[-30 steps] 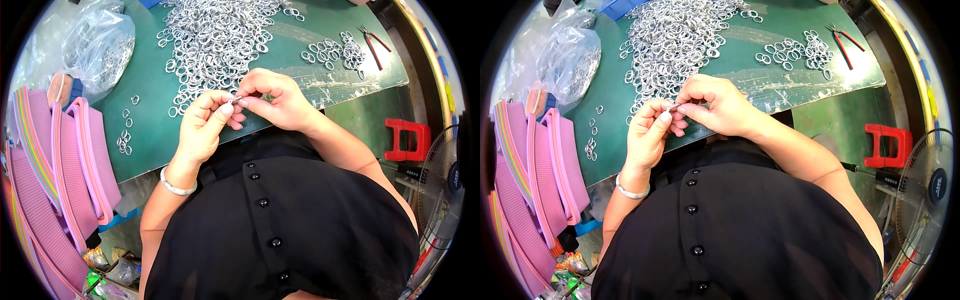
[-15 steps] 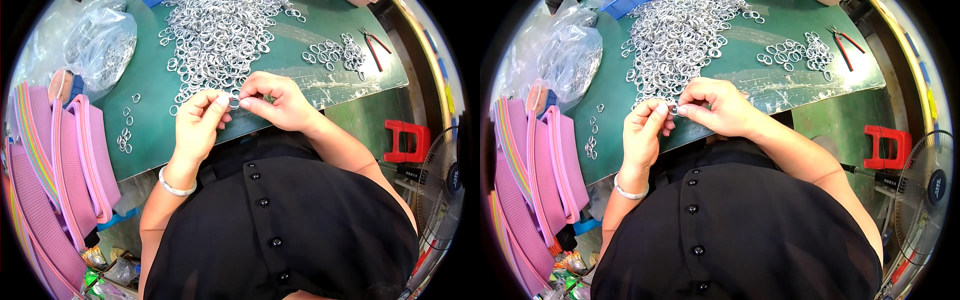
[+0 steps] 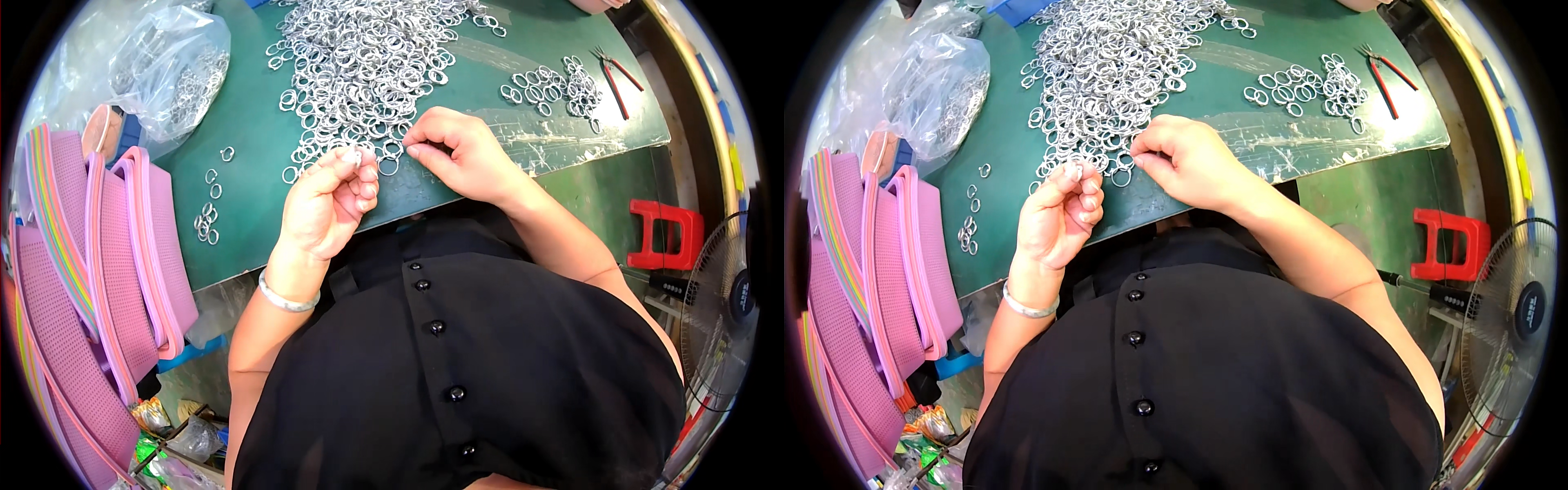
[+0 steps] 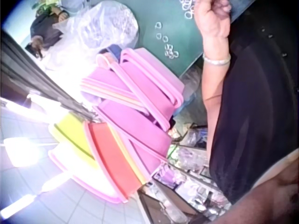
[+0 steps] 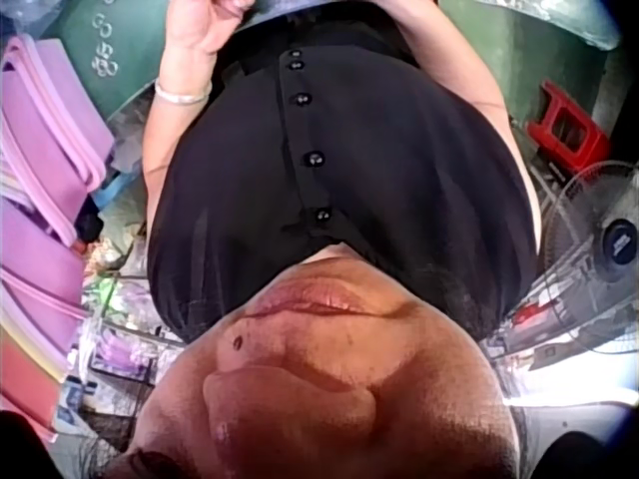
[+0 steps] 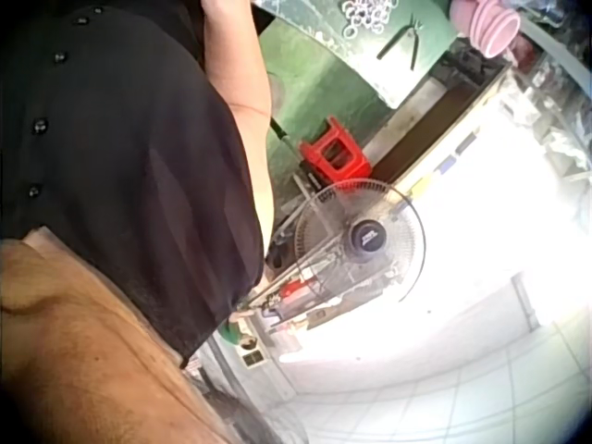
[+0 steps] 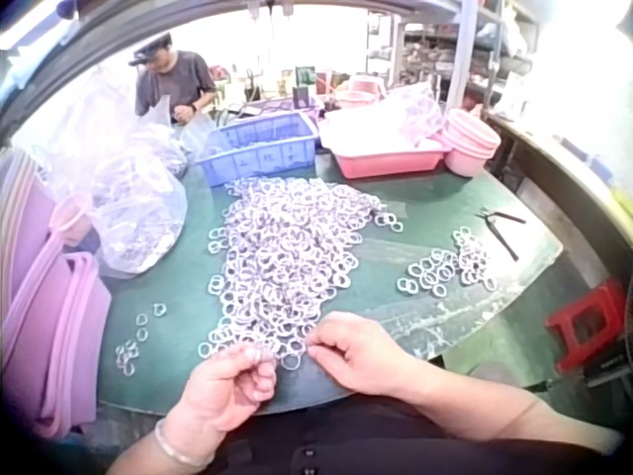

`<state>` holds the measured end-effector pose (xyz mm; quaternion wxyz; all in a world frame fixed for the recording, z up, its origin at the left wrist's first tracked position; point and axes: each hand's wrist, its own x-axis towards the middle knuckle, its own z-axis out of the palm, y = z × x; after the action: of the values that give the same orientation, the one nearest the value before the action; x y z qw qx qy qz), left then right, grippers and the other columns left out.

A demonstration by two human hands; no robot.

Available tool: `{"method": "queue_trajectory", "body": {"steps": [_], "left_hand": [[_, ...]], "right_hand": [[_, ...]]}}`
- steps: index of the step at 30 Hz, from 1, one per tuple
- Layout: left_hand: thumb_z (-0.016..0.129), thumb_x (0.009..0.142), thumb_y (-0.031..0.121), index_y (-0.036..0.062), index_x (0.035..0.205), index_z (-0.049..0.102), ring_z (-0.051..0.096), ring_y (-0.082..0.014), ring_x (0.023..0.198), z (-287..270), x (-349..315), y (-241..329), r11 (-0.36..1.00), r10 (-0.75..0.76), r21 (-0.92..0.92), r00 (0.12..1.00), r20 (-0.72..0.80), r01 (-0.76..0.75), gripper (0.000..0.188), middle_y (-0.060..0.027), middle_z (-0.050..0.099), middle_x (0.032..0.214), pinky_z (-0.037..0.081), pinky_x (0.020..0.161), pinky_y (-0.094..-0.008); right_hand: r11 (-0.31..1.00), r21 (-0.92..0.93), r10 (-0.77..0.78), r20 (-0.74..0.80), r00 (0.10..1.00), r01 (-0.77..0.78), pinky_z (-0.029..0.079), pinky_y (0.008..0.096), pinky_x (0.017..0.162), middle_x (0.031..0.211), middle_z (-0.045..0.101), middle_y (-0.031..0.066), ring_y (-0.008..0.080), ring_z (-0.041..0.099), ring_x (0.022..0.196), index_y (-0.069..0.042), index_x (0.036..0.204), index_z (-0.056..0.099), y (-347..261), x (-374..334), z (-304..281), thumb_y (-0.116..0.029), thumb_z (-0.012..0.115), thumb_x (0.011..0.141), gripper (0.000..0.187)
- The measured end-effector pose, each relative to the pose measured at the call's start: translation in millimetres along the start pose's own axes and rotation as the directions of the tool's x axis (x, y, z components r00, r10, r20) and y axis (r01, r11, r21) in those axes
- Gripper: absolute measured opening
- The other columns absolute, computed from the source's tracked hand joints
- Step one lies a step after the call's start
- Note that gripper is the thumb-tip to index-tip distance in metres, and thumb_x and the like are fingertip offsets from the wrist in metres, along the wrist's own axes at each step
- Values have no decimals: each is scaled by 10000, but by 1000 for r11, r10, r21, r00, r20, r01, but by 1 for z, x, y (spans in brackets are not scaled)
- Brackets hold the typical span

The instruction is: The person joins small metal rings together by hand, picking them up from a pile and linking them one by one.

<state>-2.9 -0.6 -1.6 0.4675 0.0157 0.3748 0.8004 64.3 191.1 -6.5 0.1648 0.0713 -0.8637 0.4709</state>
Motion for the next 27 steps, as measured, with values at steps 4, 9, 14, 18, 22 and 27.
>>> {"method": "queue_trajectory", "body": {"steps": [4,9,14,18,22,27], "left_hand": [[441,837,117,-11,940,534,540,-167,676,-6,-3,0,995,84,-49,996,3,-84,189,-93,558,810,453,576,-249],[390,829,97,-34,974,528,565,-186,694,7,-6,5,987,161,42,978,-134,-157,239,-110,569,831,474,594,-267],[480,834,81,-15,968,542,491,-101,602,0,-8,2,960,158,247,982,-105,-128,176,-46,542,759,396,523,-204],[579,794,37,10,939,562,447,-21,579,14,-10,-5,873,202,472,972,-120,-124,148,17,523,707,364,504,-164],[626,768,52,19,834,602,425,-19,598,9,-7,-13,528,389,806,920,51,-268,78,37,509,685,366,538,-170],[622,764,46,9,820,616,444,-45,593,11,-6,-10,385,476,868,873,105,-314,67,3,534,684,375,540,-194]], "right_hand": [[959,-247,-123,78,989,139,430,344,637,732,532,80,258,528,723,-41,784,600,-3,1,4,-129,638,698,129],[891,-428,-132,71,989,149,380,343,715,790,515,47,238,504,789,-62,808,585,-9,-2,14,-133,667,670,176],[937,-316,-135,71,988,151,368,354,705,791,503,49,247,494,803,-85,780,571,-8,-1,16,-136,643,676,137],[959,-222,-167,62,984,177,385,349,708,819,542,55,251,514,798,-66,783,532,-8,-3,16,-42,632,674,149],[946,-237,-212,70,975,223,398,357,689,812,552,64,266,519,765,-60,789,526,-19,-4,13,-25,618,679,148],[976,-57,-214,-63,975,210,452,295,673,799,559,65,201,561,724,-28,953,542,-23,-6,14,26,617,687,281]]}}
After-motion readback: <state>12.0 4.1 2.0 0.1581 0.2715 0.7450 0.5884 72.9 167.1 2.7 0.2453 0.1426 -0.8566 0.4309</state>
